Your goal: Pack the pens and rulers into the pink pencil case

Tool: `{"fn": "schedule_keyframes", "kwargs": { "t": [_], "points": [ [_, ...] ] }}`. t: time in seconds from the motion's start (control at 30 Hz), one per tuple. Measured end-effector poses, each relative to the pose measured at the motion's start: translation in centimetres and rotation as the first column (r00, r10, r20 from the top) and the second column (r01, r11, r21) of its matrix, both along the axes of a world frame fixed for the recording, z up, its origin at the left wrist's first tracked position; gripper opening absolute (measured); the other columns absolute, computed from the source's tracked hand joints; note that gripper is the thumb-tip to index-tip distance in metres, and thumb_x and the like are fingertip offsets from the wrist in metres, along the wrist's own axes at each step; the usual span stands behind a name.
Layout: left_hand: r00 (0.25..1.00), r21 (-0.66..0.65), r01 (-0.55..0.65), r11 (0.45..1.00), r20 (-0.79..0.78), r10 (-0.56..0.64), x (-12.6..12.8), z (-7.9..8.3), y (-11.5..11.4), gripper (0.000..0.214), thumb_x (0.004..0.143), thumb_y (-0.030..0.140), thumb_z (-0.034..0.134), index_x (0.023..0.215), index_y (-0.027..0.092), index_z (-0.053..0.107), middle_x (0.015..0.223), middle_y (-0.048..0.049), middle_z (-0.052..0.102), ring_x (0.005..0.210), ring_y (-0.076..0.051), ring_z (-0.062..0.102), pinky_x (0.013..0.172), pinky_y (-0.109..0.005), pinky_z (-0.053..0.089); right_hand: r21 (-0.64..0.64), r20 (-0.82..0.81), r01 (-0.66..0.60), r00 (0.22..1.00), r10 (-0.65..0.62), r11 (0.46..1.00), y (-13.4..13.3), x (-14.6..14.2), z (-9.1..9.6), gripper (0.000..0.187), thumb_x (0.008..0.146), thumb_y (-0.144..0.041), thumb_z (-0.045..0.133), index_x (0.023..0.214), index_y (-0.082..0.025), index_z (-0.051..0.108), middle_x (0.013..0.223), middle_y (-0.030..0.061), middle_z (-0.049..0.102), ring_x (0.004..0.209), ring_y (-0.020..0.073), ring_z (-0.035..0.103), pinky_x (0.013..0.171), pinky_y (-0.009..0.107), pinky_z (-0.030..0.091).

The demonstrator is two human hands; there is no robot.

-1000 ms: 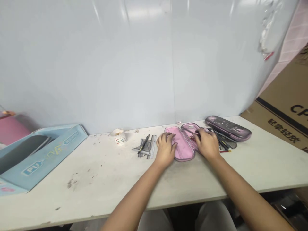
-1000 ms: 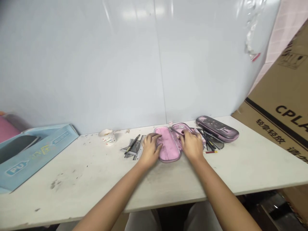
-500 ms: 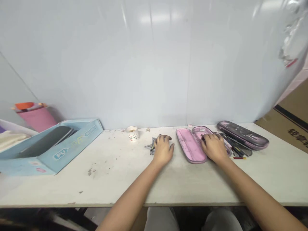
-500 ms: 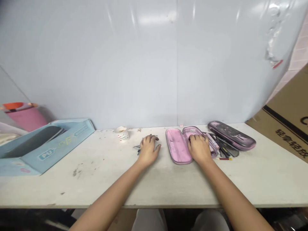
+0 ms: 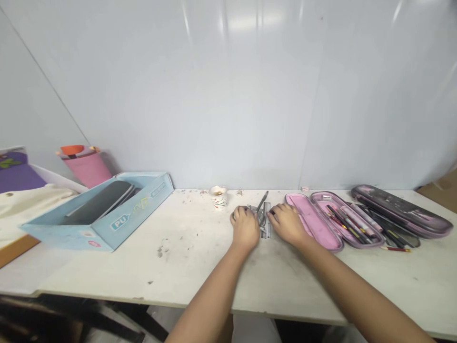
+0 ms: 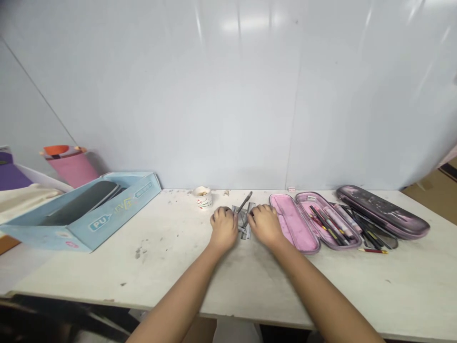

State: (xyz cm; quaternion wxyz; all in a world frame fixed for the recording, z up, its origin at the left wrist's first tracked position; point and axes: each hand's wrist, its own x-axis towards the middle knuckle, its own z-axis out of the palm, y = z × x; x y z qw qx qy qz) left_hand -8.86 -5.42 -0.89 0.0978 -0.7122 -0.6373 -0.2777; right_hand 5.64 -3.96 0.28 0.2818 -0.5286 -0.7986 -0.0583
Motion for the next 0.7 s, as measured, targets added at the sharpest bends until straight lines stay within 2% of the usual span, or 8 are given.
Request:
{"fn": "schedule_keyframes", "kwargs": {
  "t": [0.07,0.17,0.23,0.3,0.4,0.5,0.6,0.7],
  "points": [
    [0.983,-0.030,0.138,0.990,0.129,-0.133,0.9,0.3,-0.2,0.033,0.090,0.025,0.026,0.091,0.013,0.057,0.098,-0.0130,0.054,0.099,-0.023,0.045,0.087,-0.043,0.036,-0.060,-0.143,-0.035,0.989,0.026,0.998,-0.2,0.1,0.2,0.032,0.089,-0.034,0.035,0.079,-0.017,0.060,0.084,0.0084,0.065,0.084,0.0199,0.057,0.076,0.031,0.037],
    [0.911,-0.028,0.341,0.940,0.257,-0.323,2.6,0.9,-0.6,0.035,0.091,0.023,0.023,0.081,0.016,0.055,0.087,-0.0075,0.056,0.091,-0.019,0.048,0.088,-0.039,0.037,-0.110,-0.371,-0.113,0.926,0.065,0.987,-0.8,0.9,0.9,0.034,0.088,-0.036,0.035,0.072,-0.017,0.057,0.076,0.0057,0.064,0.074,0.0164,0.057,0.068,0.026,0.040],
    [0.877,-0.019,0.400,0.917,0.298,-0.376,4.0,1.4,-0.9,0.036,0.092,0.025,0.023,0.078,0.017,0.055,0.087,-0.0065,0.056,0.090,-0.018,0.048,0.088,-0.038,0.037,-0.102,-0.464,-0.132,0.883,0.070,0.986,-1.2,2.1,1.4,0.033,0.087,-0.037,0.037,0.070,-0.017,0.056,0.073,0.0042,0.063,0.071,0.0154,0.057,0.065,0.025,0.040],
    [0.865,-0.033,0.431,0.902,0.298,-0.403,5.8,1.9,-1.2,0.034,0.091,0.026,0.025,0.083,0.017,0.057,0.092,-0.0069,0.057,0.093,-0.018,0.048,0.090,-0.037,0.036,-0.067,-0.493,-0.102,0.868,0.056,0.993,-1.5,3.9,1.6,0.030,0.086,-0.038,0.039,0.073,-0.018,0.057,0.075,0.0043,0.063,0.073,0.0157,0.057,0.068,0.026,0.040],
    [0.870,-0.087,0.466,0.880,0.226,-0.438,9.0,2.4,-1.5,0.030,0.090,0.027,0.030,0.098,0.016,0.056,0.102,-0.0084,0.056,0.101,-0.020,0.045,0.093,-0.037,0.035,-0.015,-0.414,0.026,0.910,-0.030,1.000,-1.8,7.6,1.5,0.029,0.085,-0.038,0.040,0.079,-0.017,0.058,0.082,0.0067,0.063,0.082,0.0180,0.056,0.075,0.028,0.039],
    [0.869,-0.162,0.494,0.854,0.113,-0.481,12.6,2.5,-1.9,0.032,0.087,0.033,0.034,0.108,0.018,0.054,0.110,-0.0086,0.053,0.108,-0.023,0.041,0.093,-0.039,0.035,-0.001,-0.219,0.224,0.951,-0.219,0.974,-2.0,12.1,1.1,0.031,0.085,-0.038,0.038,0.081,-0.015,0.058,0.085,0.0101,0.062,0.087,0.0213,0.054,0.079,0.032,0.037],
    [0.848,-0.208,0.519,0.829,0.001,-0.531,16.1,2.2,-1.9,0.039,0.085,0.038,0.037,0.117,0.018,0.048,0.113,-0.0098,0.052,0.110,-0.025,0.039,0.094,-0.041,0.033,0.010,0.001,0.402,0.915,-0.402,0.915,-2.5,16.1,1.1,0.035,0.085,-0.040,0.037,0.084,-0.013,0.060,0.092,0.0137,0.061,0.094,0.0259,0.051,0.081,0.036,0.035],
    [0.844,-0.224,0.506,0.833,-0.071,-0.532,19.2,1.8,-1.4,0.041,0.086,0.035,0.034,0.118,0.013,0.045,0.112,-0.0126,0.053,0.107,-0.027,0.043,0.093,-0.041,0.032,-0.003,0.147,0.481,0.867,-0.476,0.877,-2.8,18.9,1.1,0.038,0.085,-0.040,0.037,0.090,-0.012,0.061,0.100,0.0159,0.059,0.098,0.0292,0.049,0.080,0.039,0.034]
  ]
}}
